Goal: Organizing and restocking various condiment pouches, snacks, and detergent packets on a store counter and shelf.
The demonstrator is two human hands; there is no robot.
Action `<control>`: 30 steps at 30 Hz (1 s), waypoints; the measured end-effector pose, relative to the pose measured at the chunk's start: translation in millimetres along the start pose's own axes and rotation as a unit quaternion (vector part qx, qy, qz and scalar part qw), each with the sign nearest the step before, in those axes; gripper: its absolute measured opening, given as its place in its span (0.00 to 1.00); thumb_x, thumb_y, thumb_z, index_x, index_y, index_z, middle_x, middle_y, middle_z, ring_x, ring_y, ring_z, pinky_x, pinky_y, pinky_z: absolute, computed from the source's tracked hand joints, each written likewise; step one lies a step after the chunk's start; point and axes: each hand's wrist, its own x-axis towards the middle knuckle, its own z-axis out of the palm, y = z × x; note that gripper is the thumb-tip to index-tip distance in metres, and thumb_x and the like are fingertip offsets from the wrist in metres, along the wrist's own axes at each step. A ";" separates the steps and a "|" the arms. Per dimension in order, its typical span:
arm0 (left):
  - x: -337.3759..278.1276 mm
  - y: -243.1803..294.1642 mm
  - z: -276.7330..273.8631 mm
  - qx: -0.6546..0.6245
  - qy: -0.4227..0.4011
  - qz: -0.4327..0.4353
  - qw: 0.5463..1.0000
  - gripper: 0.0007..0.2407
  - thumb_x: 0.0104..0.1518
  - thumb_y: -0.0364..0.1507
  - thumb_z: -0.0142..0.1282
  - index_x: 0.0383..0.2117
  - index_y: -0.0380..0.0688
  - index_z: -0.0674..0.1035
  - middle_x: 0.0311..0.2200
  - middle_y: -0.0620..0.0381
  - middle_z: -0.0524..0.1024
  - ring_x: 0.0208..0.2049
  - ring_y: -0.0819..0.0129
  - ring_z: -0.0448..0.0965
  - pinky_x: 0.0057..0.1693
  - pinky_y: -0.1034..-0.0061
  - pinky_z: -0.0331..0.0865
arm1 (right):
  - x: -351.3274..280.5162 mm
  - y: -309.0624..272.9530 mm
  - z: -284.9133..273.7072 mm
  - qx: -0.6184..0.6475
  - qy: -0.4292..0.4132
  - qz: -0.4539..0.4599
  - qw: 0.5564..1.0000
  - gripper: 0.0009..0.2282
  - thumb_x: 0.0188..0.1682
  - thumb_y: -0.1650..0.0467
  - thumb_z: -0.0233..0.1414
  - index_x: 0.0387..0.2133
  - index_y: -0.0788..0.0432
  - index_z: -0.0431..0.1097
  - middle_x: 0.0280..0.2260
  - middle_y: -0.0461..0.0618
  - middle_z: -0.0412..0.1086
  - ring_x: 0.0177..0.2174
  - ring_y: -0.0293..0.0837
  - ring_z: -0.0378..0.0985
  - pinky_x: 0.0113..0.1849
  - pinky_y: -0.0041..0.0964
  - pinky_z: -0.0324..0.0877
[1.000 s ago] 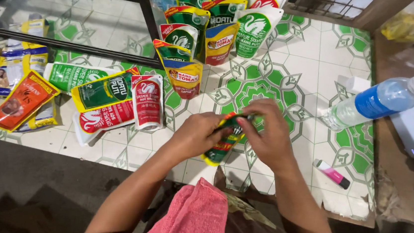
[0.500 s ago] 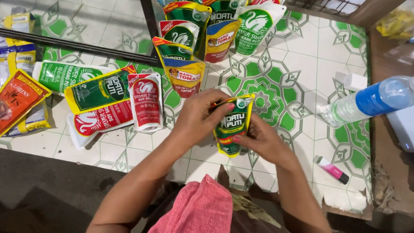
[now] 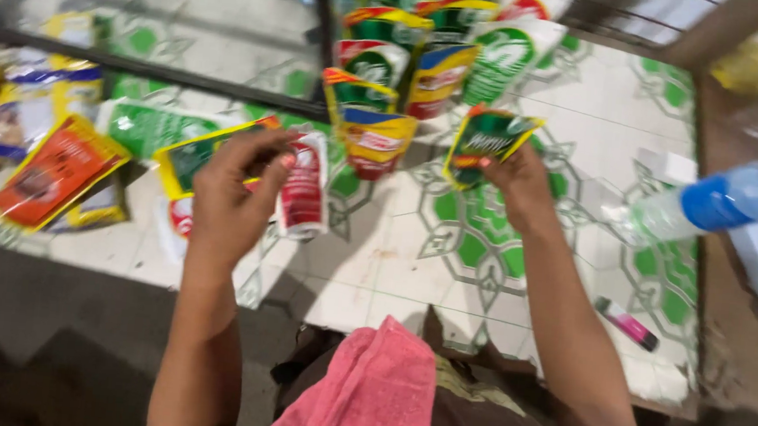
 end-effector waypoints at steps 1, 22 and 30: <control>-3.5 -5.4 -14.2 0.023 0.028 -0.006 0.999 0.10 0.64 0.24 0.60 0.50 0.39 0.80 0.43 0.52 0.81 0.38 0.68 0.82 0.45 0.76 0.75 | 11.3 3.5 2.8 0.017 0.024 -0.020 0.999 0.20 0.50 0.82 0.53 0.56 0.58 0.64 0.51 0.48 0.73 0.51 0.43 0.76 0.52 0.43 0.75; -55.7 -28.5 34.4 0.209 -0.111 -0.098 0.967 0.11 0.54 0.34 0.63 0.38 0.41 0.80 0.34 0.45 0.80 0.30 0.50 0.81 0.39 0.58 0.73 | 26.4 21.4 44.8 -0.249 0.031 -0.045 0.967 0.30 0.45 0.71 0.63 0.60 0.62 0.56 0.45 0.56 0.67 0.44 0.46 0.72 0.45 0.42 0.73; -46.5 68.7 42.6 0.066 -0.211 -0.104 0.970 0.09 0.48 0.32 0.65 0.29 0.41 0.79 0.29 0.54 0.80 0.25 0.59 0.83 0.31 0.69 0.77 | -103.3 -67.4 60.9 -0.165 -0.233 0.179 0.941 0.28 0.50 0.53 0.50 0.61 0.54 0.61 0.48 0.53 0.73 0.42 0.44 0.79 0.41 0.39 0.78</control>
